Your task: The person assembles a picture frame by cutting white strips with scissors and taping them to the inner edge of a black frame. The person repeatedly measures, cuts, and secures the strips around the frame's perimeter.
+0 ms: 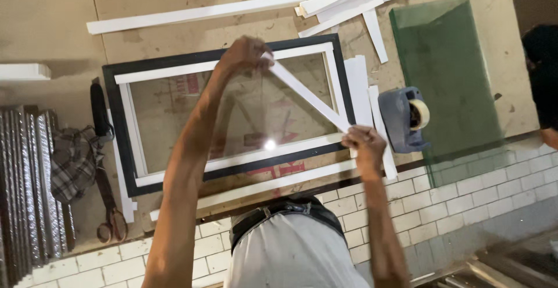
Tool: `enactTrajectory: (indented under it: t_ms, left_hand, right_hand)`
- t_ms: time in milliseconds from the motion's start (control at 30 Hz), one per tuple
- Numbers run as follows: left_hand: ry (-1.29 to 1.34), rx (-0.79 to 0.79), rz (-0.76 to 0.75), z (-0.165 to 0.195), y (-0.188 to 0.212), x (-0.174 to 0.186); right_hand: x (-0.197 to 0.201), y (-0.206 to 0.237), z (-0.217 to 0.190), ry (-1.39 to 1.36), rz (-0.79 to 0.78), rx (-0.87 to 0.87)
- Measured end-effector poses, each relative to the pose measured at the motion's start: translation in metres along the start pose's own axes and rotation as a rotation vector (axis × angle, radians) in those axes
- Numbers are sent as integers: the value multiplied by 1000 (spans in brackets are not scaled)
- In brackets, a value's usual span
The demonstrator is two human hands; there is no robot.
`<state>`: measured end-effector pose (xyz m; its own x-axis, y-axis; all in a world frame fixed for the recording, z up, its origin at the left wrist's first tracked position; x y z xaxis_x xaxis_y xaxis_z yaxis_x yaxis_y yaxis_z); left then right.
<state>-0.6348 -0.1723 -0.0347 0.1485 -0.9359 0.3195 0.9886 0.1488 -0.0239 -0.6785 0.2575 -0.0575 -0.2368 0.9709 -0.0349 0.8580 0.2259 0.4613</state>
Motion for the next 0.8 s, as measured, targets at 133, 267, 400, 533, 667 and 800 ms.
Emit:
enactTrajectory:
  t_ms: [133,267,400,533,667,800]
  left_hand:
    - [-227,-259,253,25,-38,11]
    - [-348,-727,459,44,-14,1]
    - [-620,-587,372,17,1,-16]
    - [-746,-637,253,11,9,-30]
    - [-886,-735,138,4,10,-46]
    - [-1097,-817,151,-8,9,-57]
  right_hand:
    - [-29,-2,80,-350,41,12]
    - [-49,4,123,-383,155,-50]
    - [-59,27,136,-339,243,-96]
    - [-63,47,134,-265,327,-139]
    - [-71,57,133,-324,324,-116]
    - [-79,56,143,-351,289,-73]
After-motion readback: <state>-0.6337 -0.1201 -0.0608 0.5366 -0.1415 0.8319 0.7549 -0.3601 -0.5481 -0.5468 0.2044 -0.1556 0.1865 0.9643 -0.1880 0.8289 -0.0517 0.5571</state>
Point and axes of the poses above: each hand's wrist, its own y-axis away from the middle knuckle, its own x-axis out of the back of the hand, z = x × y, the point moved 10 cm from there along -y, towards the middle knuckle, and after that the axes turned 11 degrees about -x, right-handed, at the moved point
